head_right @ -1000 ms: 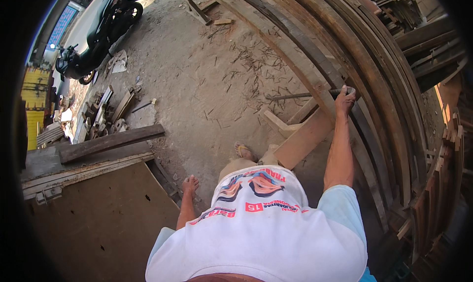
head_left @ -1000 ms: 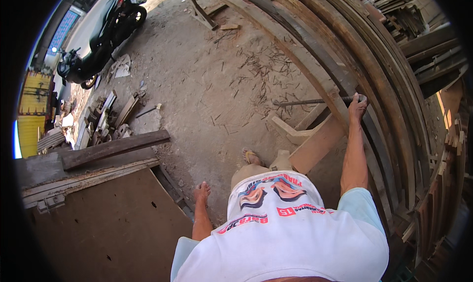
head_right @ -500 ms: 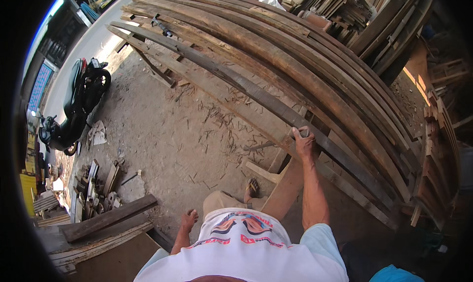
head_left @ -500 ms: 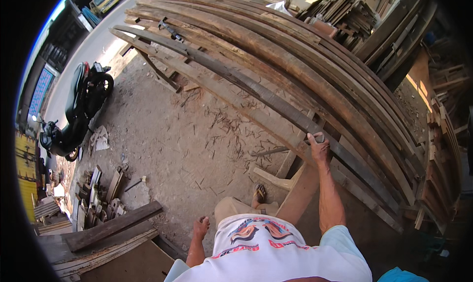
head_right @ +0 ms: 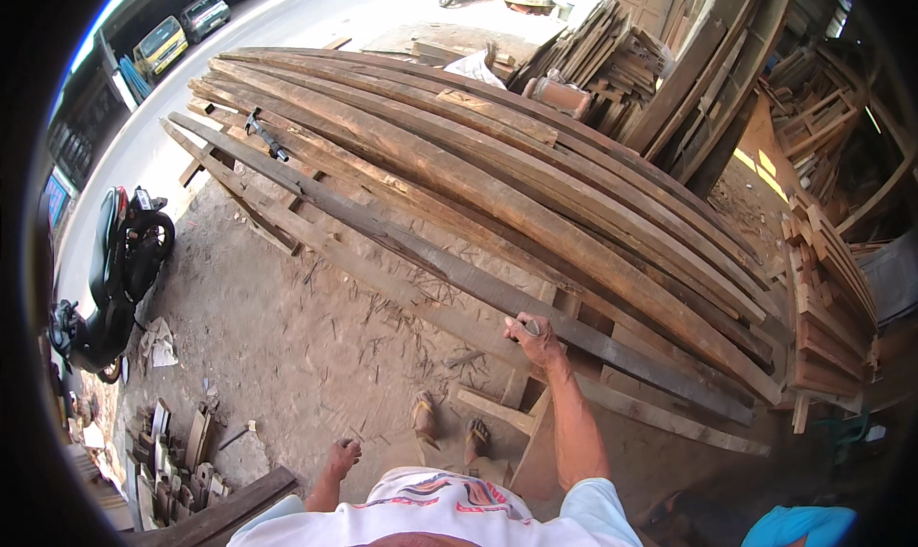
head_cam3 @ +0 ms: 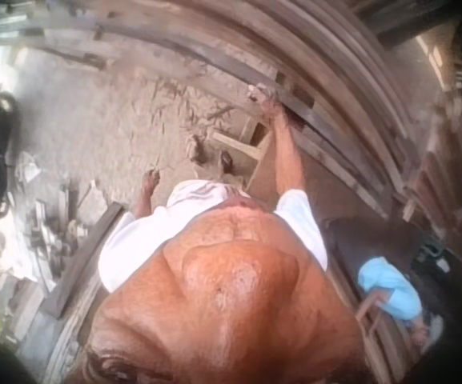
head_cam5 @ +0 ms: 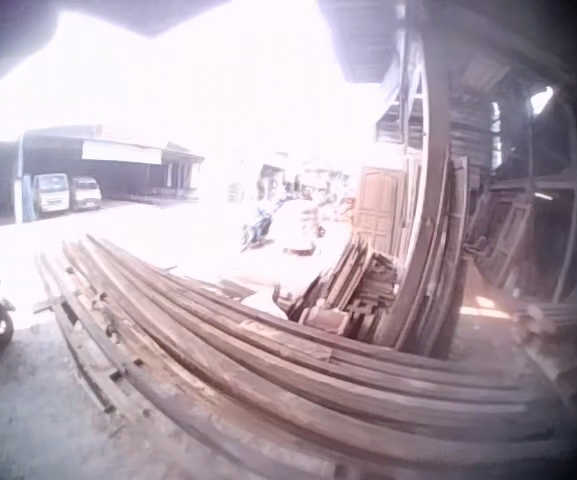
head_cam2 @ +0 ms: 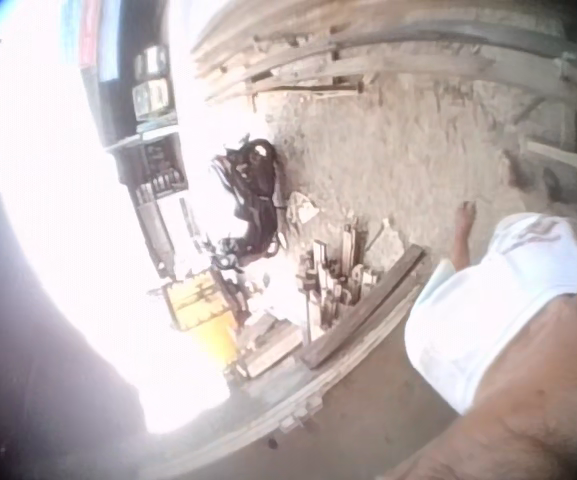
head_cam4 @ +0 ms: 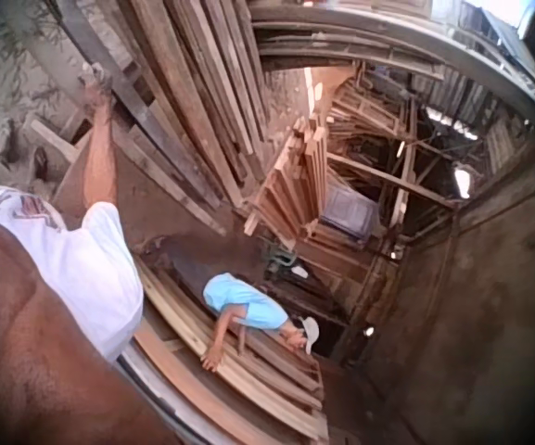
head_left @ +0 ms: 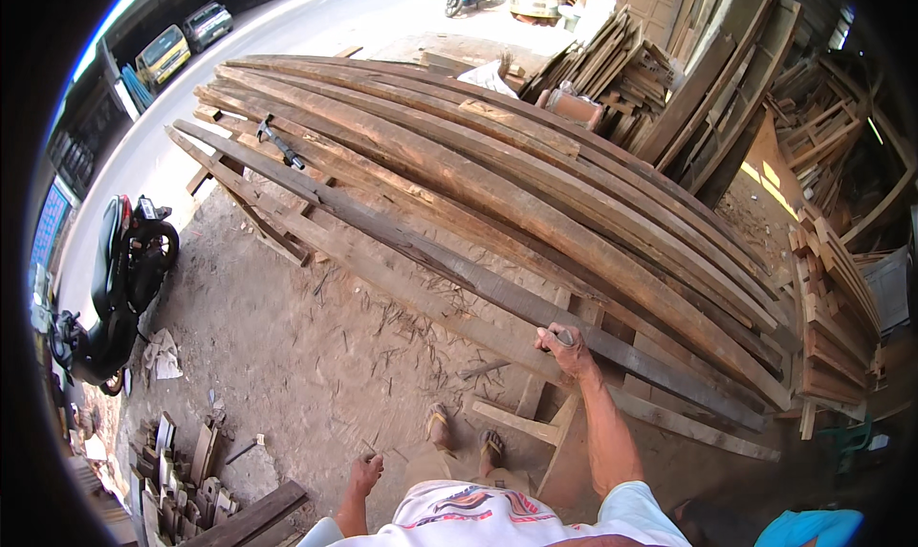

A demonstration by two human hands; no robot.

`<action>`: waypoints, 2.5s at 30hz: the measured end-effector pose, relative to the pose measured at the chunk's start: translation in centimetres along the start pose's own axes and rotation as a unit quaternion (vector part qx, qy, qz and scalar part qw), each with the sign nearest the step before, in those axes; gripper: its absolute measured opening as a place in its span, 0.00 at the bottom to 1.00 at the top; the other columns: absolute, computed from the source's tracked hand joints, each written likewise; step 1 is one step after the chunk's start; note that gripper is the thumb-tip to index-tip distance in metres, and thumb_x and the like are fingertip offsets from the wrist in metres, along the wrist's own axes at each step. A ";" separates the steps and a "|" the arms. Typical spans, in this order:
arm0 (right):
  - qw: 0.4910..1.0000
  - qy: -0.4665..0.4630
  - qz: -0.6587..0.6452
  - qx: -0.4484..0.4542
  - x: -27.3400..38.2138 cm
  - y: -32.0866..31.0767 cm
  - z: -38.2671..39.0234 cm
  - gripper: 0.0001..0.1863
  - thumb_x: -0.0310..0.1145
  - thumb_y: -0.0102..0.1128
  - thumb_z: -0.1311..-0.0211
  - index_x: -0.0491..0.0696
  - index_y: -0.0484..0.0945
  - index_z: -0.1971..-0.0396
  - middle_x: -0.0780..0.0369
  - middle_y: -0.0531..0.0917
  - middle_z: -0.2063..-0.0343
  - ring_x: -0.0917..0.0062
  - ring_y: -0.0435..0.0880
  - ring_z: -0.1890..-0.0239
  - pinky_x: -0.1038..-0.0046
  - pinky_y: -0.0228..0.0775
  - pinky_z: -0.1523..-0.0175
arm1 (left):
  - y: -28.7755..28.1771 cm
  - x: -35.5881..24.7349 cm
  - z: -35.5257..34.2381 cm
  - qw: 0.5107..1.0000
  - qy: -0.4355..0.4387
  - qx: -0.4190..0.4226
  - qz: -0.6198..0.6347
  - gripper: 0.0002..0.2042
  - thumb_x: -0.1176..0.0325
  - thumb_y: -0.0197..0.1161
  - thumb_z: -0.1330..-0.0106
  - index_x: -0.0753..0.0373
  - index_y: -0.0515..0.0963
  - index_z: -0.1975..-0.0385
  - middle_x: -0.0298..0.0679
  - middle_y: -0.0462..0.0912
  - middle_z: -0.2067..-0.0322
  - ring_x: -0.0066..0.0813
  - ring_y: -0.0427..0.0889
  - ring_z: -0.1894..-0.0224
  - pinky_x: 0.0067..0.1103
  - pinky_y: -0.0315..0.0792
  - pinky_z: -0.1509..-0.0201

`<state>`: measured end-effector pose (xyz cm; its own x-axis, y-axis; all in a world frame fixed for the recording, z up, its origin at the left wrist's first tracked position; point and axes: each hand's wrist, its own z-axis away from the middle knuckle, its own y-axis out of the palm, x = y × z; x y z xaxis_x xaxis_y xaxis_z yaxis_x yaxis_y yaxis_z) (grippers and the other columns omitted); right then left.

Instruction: The person uses a long metal rod as a lever to bend a small piece of wood against a wooden support structure. They repeatedly reposition the wood and the rod to apply pressure and shape the wood.

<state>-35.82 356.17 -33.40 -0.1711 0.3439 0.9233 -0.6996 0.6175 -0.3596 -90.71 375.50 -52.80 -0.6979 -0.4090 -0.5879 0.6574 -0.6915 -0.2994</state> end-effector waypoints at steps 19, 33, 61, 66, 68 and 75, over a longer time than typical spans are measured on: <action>0.958 -0.079 -0.090 -0.259 20.7 -0.4 -1.8 0.26 0.53 0.58 0.27 0.50 0.69 0.82 0.70 0.67 0.85 0.84 0.65 0.80 0.73 0.68 0.67 | -2.1 -19.2 0.1 0.950 0.285 0.051 -0.118 0.26 0.56 0.64 0.29 0.72 0.75 0.42 0.53 0.85 0.53 0.40 0.85 0.49 0.30 0.77 0.44; 0.896 -0.259 0.029 -0.360 41.4 -11.4 15.5 0.18 0.46 0.61 0.28 0.54 0.69 0.75 0.72 0.68 0.83 0.85 0.69 0.81 0.75 0.68 0.70 | 24.1 -48.1 13.8 0.613 0.780 0.117 -0.050 0.27 0.59 0.69 0.32 0.64 0.68 0.39 0.51 0.81 0.54 0.42 0.82 0.55 0.34 0.77 0.51; 0.797 -0.398 0.203 -0.407 24.1 -0.8 18.6 0.42 0.53 0.73 0.46 0.45 0.68 0.36 0.50 0.79 0.46 0.56 0.79 0.43 0.58 0.74 0.39 | 5.5 -57.8 41.9 0.259 0.722 0.593 0.246 0.25 0.33 0.68 0.43 0.51 0.78 0.71 0.25 0.69 0.81 0.11 0.66 0.85 0.10 0.64 0.80; 0.895 -0.357 0.169 -0.207 25.0 -3.5 20.7 0.24 0.47 0.74 0.48 0.45 0.79 0.59 0.54 0.84 0.75 0.56 0.86 0.67 0.58 0.77 0.58 | 7.7 -55.2 42.3 0.042 0.558 0.802 0.209 0.12 0.57 0.65 0.37 0.57 0.79 0.75 0.26 0.75 0.86 0.12 0.76 0.86 0.11 0.74 0.82; 0.901 -0.335 0.198 -0.191 23.7 -3.2 21.9 0.19 0.47 0.74 0.49 0.47 0.79 0.68 0.56 0.82 0.80 0.56 0.85 0.72 0.58 0.77 0.63 | 8.6 -53.9 42.7 0.091 0.593 0.757 0.259 0.15 0.57 0.65 0.35 0.59 0.76 0.80 0.28 0.75 0.87 0.14 0.77 0.86 0.11 0.75 0.82; 0.821 -0.282 0.135 -0.477 15.7 -1.0 20.3 0.16 0.38 0.73 0.41 0.48 0.74 0.78 0.60 0.77 0.83 0.59 0.81 0.78 0.59 0.71 0.69 | 3.7 -52.8 44.6 0.264 0.785 0.479 0.291 0.15 0.64 0.60 0.30 0.50 0.68 0.47 0.31 0.75 0.66 0.17 0.76 0.75 0.13 0.73 0.76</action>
<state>-51.89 346.55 -15.78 -0.7133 0.3432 0.6110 0.2325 0.9384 -0.2556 -64.13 368.03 10.62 0.9143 -0.3812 -0.1373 -0.3748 -0.9244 0.0704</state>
